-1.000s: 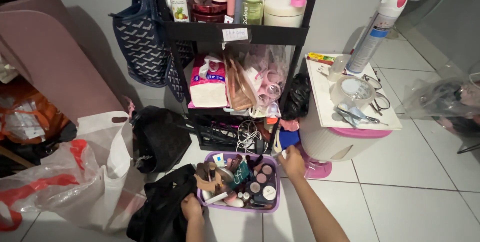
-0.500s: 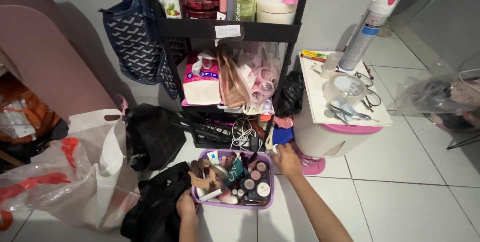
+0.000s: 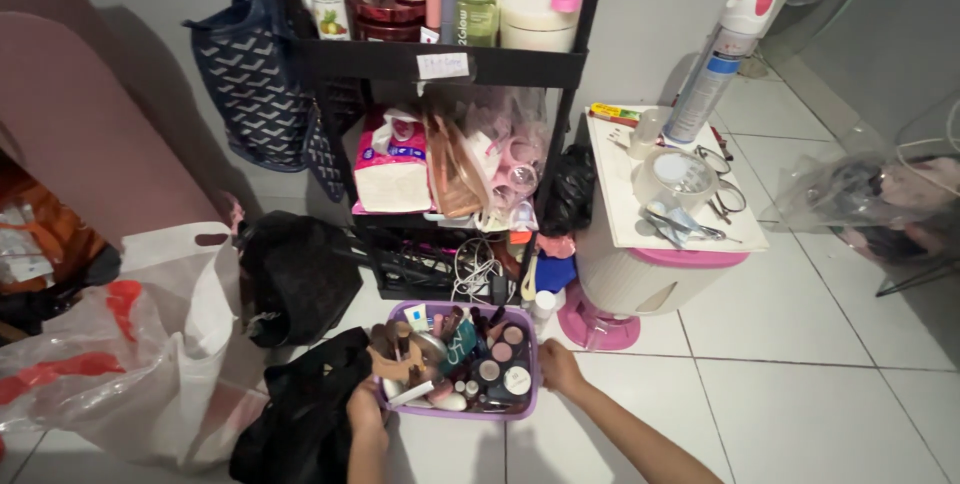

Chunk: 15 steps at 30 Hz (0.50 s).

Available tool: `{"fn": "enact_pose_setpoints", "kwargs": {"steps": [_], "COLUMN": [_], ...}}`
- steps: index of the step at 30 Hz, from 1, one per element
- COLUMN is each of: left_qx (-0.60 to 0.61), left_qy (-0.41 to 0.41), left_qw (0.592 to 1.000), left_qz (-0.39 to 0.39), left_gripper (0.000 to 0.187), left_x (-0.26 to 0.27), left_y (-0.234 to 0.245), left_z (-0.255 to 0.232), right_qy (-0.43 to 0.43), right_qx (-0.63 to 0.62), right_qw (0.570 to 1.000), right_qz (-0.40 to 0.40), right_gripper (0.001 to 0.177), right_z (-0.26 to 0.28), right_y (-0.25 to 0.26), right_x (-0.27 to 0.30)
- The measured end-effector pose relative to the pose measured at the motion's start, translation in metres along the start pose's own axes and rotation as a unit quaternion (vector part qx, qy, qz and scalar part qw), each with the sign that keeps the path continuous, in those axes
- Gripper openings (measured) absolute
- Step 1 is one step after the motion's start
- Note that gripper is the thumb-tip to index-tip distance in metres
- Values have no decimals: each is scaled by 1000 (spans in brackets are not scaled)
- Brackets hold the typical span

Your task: The person organizes a cluttered room by placing a purple makeup basket on a shelf, folding and storing a black garment, hanging a patterned bag on a rack, and coiling a white charging cable. The actions occur in a small room with a pink bed and a multi-tiered storage rack.

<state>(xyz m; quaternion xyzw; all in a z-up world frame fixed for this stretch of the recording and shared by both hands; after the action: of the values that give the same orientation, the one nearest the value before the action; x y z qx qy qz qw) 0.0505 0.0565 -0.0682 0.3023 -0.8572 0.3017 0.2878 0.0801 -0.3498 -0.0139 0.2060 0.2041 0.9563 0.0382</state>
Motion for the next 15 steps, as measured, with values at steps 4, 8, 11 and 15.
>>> {"fn": "enact_pose_setpoints", "kwargs": {"steps": [4,8,11,15], "left_qx": [53,42,33,43], "left_qy": [-22,-26,-30,-58], "left_qw": [997,998,996,995], "left_qz": [42,48,75,62], "left_gripper": [30,19,27,19], "left_x": [-12,-6,10,26], "left_y": [-10,-10,-18,-21], "left_z": [0,5,-1,-6], "right_qy": [-24,30,81,56], "right_qx": [-205,-159,-177,-184], "right_qw": [977,987,980,981], "right_qz": [57,22,52,15], "right_gripper": [41,13,11,14], "right_z": [-10,-7,7,10], "right_y": [-19,-17,-17,-13], "right_x": [-3,7,14,24]}}
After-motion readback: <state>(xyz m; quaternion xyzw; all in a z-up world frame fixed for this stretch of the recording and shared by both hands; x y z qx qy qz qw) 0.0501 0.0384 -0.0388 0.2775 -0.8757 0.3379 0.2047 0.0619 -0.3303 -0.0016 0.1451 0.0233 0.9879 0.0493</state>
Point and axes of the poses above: each hand's wrist, its own x-axis away from the middle knuckle, its own y-axis out of the back of the hand, z = x × y, the point moved 7 cm from there along -x, towards the middle knuckle, and after that the axes turned 4 degrees about x, right-handed, at the moved point
